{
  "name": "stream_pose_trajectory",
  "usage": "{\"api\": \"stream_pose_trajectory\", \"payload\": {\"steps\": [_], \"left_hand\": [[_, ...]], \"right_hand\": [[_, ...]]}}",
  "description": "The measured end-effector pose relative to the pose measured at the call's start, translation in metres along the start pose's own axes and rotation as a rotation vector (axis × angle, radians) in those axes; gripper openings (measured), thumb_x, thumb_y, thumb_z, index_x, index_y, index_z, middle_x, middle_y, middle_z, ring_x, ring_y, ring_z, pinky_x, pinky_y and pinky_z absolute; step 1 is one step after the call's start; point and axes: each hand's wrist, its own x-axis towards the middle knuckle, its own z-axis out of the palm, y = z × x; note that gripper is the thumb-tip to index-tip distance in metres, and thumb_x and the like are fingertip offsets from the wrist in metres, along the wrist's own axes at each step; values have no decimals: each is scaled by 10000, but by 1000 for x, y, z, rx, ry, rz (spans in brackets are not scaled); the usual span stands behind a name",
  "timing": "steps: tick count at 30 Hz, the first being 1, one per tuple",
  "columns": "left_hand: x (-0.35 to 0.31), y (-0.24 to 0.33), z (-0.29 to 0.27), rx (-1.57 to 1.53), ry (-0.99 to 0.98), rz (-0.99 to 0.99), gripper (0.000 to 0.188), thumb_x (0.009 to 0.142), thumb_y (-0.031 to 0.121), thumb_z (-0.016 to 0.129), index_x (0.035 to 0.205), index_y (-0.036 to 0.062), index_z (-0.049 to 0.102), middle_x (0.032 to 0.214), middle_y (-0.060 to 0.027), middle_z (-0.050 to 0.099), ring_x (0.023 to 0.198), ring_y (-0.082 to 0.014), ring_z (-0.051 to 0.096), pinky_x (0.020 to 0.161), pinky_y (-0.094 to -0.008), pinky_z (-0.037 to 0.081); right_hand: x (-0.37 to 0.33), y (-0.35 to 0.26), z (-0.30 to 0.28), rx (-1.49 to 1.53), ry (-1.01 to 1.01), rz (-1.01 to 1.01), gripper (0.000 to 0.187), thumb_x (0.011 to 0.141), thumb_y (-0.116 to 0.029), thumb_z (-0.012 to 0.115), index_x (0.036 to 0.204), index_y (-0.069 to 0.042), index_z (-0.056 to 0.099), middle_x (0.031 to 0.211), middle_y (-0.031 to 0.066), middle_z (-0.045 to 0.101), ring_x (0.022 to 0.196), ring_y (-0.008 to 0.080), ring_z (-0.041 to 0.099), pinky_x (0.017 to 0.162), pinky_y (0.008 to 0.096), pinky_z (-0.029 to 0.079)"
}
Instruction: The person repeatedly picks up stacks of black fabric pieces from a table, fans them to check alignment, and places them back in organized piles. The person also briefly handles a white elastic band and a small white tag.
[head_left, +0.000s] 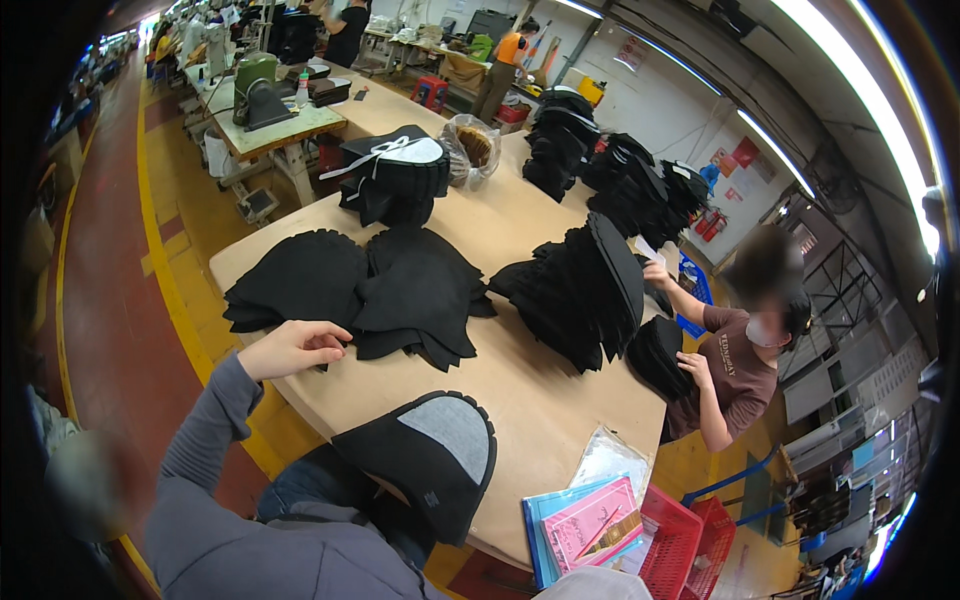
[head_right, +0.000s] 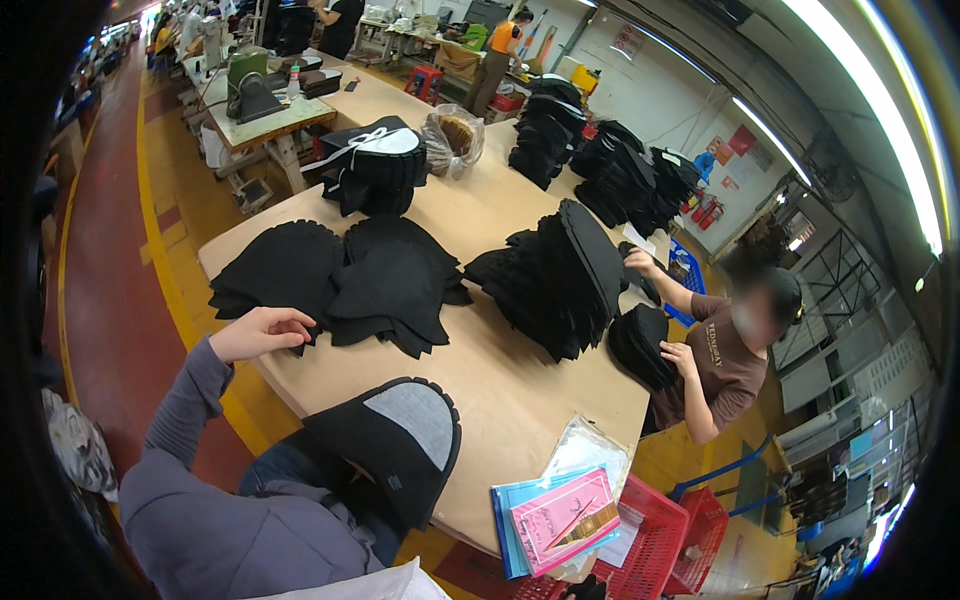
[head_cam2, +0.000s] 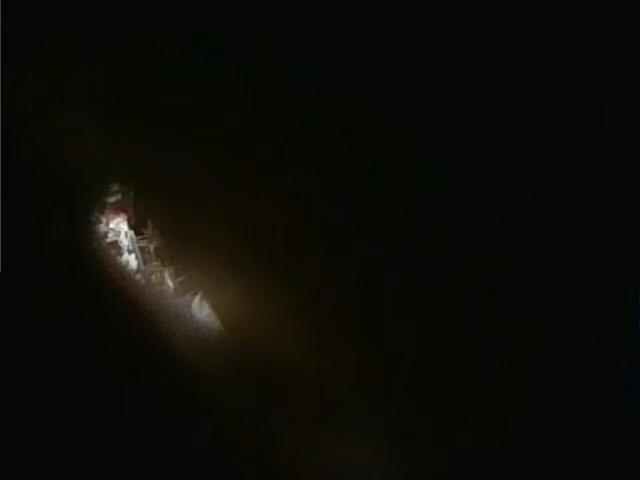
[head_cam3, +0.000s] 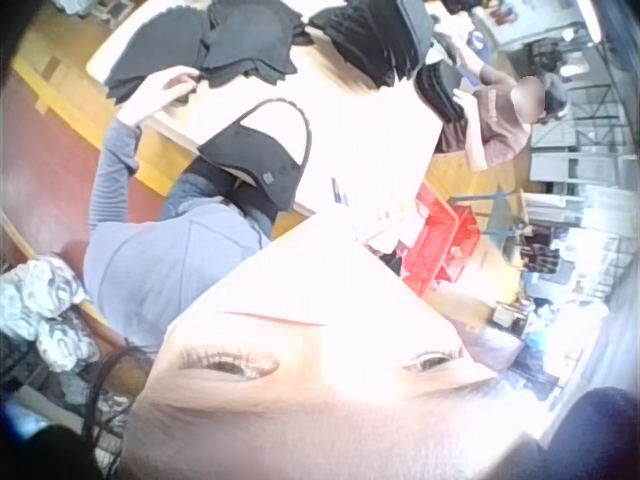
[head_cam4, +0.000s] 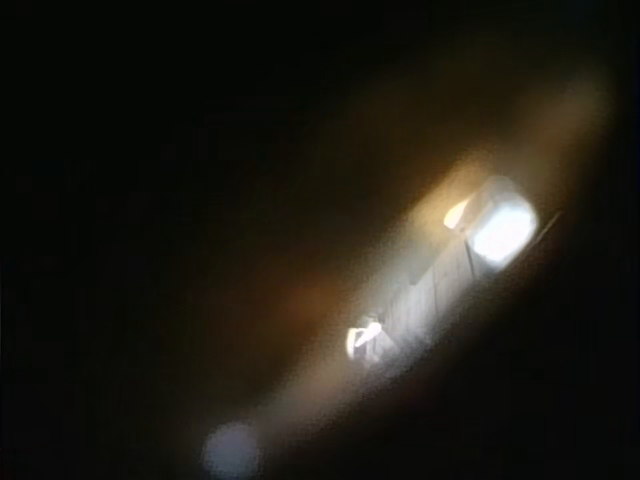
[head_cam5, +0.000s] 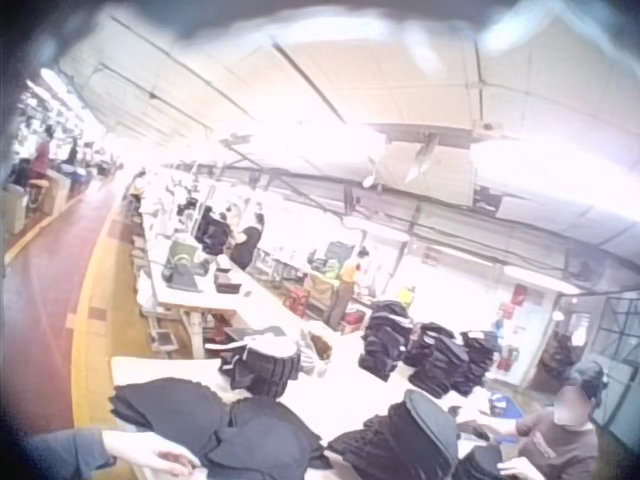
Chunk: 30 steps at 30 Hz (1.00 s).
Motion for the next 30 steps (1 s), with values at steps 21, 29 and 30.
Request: {"api": "stream_pose_trajectory", "payload": {"steps": [21,29,30], "left_hand": [[-7,17,236,-533,-763,674,217,919,135,572,1111,37,542,1034,-85,535,992,-169,550,865,-317,460],[29,7,58,-866,387,254,270,1011,316,528,1002,52,583,835,-38,595,755,-114,587,712,-233,500],[40,-25,14,-949,360,411,195,1007,136,525,1150,16,581,1000,-63,635,881,-113,622,838,-239,528]], "right_hand": [[-341,-331,-49,539,-908,-1509,275,801,-184,748,1005,-61,611,905,136,583,833,322,577,707,414,476],[-344,-287,-13,224,-1180,-674,449,876,-77,680,1303,-46,543,671,71,619,549,115,562,536,259,454],[-335,-269,-13,288,-1269,-618,214,907,-71,643,1115,-26,671,600,41,589,545,79,541,522,257,437]]}}
